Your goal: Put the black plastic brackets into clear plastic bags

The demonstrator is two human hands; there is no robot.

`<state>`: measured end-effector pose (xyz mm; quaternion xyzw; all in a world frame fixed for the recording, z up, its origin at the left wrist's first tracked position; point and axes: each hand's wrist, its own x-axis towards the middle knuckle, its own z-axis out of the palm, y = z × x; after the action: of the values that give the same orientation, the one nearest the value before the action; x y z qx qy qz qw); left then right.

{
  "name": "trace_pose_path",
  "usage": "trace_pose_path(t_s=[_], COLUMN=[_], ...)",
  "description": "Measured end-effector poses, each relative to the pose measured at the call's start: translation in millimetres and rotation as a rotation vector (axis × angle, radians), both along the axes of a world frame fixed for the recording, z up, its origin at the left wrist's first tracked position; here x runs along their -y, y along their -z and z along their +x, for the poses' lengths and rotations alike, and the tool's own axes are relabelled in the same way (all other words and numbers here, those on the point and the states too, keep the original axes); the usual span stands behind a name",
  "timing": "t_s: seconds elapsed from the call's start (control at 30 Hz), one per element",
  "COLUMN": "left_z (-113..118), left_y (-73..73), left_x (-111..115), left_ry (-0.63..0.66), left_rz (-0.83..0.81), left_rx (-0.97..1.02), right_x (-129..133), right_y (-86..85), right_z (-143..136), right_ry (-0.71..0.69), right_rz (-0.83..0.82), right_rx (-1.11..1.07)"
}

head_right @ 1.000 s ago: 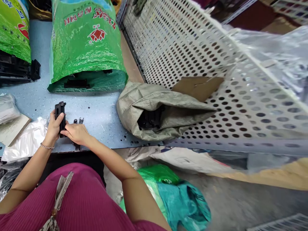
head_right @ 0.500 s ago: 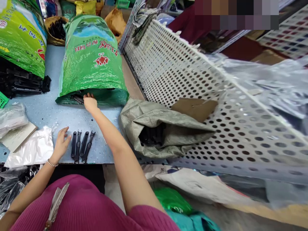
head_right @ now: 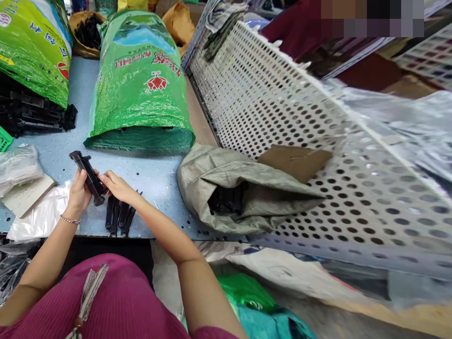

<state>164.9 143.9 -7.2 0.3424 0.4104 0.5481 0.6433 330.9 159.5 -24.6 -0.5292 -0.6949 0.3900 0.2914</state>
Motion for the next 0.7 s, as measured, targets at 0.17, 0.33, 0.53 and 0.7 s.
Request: trace_pose_path(t_s=[0.17, 0.33, 0.53, 0.7], left_z=[-2.6, 3.0, -5.9, -23.5], left_y=[-26.4, -22.3, -10.3, 8.4], left_x=[19.9, 20.8, 8.2, 2.1], left_ry=[0.216, 0.113, 0.043, 0.059], left_rz=[-0.179, -0.197, -0.204, 0.083], left_rx=[-0.136, -0.187, -0.27, -0.76], right_x=[-3.9, -1.1, 76.2, 13.7], right_y=[-24.1, -22.7, 8.1, 18.8], right_z=[-0.2, -6.8, -18.1, 12.4], right_ry=[0.121, 0.112, -0.085, -0.107], right_rz=[0.442, 0.234, 0.464, 0.215], right_rx=[0.209, 0.157, 0.26, 0.308])
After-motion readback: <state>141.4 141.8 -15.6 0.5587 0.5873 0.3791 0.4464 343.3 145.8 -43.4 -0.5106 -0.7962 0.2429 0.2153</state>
